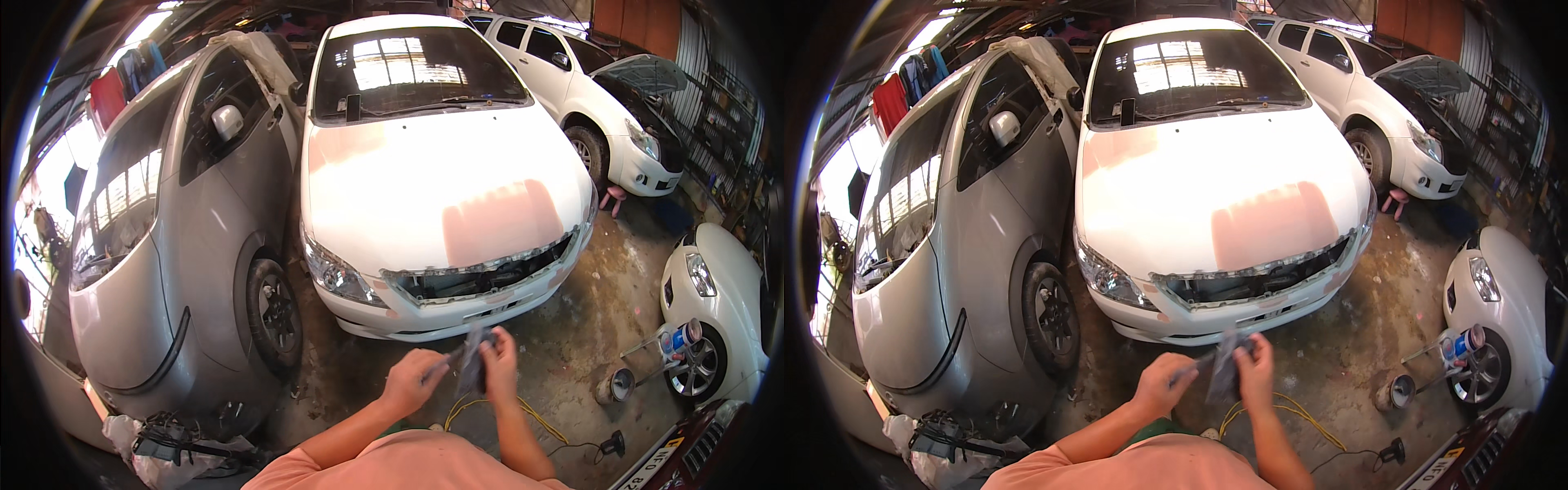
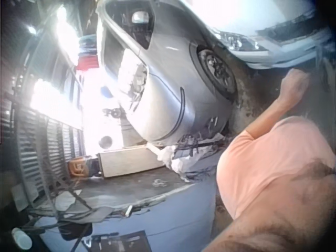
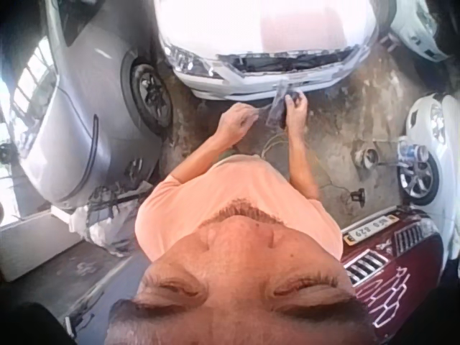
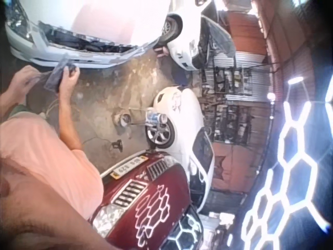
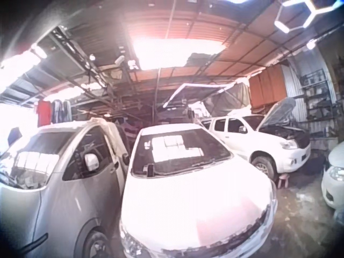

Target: The person holds sandpaper pieces and uses one to sand the white bumper area of a car by hand. The person compares two pieces of sandpaper and touches the sanded surface with their hand.

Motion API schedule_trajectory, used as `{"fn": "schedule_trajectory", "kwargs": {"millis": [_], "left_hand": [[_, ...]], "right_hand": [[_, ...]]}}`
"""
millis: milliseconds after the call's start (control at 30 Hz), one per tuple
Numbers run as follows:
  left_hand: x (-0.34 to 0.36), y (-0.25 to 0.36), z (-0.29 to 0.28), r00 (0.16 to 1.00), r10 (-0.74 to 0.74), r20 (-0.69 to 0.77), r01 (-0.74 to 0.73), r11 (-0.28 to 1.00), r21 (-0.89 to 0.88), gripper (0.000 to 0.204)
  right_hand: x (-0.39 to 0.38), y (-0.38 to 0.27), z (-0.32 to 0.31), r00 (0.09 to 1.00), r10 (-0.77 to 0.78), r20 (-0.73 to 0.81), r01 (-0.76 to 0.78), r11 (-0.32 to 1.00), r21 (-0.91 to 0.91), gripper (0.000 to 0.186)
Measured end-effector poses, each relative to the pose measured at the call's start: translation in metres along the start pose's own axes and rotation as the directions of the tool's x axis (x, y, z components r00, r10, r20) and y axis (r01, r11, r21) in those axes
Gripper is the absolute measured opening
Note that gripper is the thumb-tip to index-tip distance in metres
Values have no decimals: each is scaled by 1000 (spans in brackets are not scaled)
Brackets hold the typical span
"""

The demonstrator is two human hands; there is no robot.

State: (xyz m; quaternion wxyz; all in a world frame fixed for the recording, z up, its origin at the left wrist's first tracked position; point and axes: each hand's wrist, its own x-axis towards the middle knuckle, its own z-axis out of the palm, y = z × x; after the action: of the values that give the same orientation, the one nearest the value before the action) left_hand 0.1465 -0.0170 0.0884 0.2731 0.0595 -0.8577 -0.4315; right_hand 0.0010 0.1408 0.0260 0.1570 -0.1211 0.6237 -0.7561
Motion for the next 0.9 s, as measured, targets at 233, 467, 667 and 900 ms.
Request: {"fn": "schedule_trajectory", "kwargs": {"millis": [233,467,667,900], "left_hand": [[1,4,7,871,-470,141,414,550,-726,33],[-41,-15,24,748,-292,596,627,606,-490,34],[-35,7,-12,658,-307,687,542,827,-150,15],[-78,-30,-40,654,-476,587,739,566,-365,12]], "right_hand": [[-46,-22,16,965,208,162,-249,920,301,49],[-29,-49,-19,947,138,290,-259,862,436,37],[-53,-56,-44,867,226,444,-249,969,-8,28],[-112,-32,-13,874,332,356,-314,943,-108,27]]}}
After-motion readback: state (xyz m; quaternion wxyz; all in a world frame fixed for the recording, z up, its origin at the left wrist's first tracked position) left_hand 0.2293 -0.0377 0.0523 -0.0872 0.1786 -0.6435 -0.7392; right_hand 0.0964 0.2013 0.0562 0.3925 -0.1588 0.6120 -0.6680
